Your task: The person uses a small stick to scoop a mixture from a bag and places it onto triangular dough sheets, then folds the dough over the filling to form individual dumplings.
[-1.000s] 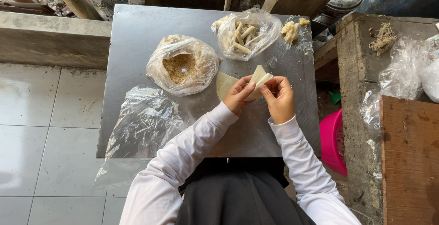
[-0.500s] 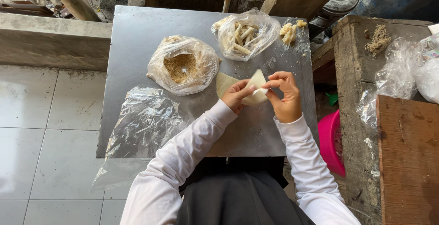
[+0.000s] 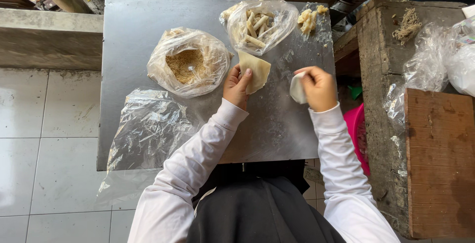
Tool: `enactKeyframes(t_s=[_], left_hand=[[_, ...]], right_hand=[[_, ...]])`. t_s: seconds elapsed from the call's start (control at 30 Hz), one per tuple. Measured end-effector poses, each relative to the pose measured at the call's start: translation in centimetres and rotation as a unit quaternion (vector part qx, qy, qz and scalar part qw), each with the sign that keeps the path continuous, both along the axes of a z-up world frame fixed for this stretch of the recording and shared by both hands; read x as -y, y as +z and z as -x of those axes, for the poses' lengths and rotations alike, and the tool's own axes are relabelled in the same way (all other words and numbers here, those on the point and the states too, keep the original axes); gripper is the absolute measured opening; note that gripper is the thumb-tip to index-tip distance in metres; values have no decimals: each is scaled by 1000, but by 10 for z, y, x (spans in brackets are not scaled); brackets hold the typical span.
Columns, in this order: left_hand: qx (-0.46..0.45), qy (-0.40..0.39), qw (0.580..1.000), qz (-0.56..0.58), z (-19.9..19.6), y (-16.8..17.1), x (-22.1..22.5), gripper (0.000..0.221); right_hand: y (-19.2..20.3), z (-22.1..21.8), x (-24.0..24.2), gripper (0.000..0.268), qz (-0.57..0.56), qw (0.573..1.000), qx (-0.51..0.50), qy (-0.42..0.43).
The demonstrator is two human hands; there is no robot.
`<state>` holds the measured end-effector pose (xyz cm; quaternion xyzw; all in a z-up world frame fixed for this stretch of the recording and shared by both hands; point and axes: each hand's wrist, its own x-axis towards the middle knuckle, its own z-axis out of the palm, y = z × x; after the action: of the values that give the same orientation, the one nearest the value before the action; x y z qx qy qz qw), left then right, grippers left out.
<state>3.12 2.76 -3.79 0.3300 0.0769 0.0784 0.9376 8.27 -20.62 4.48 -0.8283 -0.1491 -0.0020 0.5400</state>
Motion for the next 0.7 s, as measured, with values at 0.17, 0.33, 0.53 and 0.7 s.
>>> enactKeyframes(t_s=[0.17,0.33,0.53,0.7], left_hand=[[0,-11,1000,-13,0,-4,0,38],[0,-25,999,-32,-2,-8,2,37],[17,-43,998,-49,2,-8,5,35],[20,-48,996,-68,4,-1,3,34]], right_hand=[[-32,-20,-15,17,-149,958,-233,73],[-26,-17,-29,29,167,979,120,-16],[-27,-15,-34,19,90,995,41,-26],[-31,-22,-29,16,-146,972,-156,95]])
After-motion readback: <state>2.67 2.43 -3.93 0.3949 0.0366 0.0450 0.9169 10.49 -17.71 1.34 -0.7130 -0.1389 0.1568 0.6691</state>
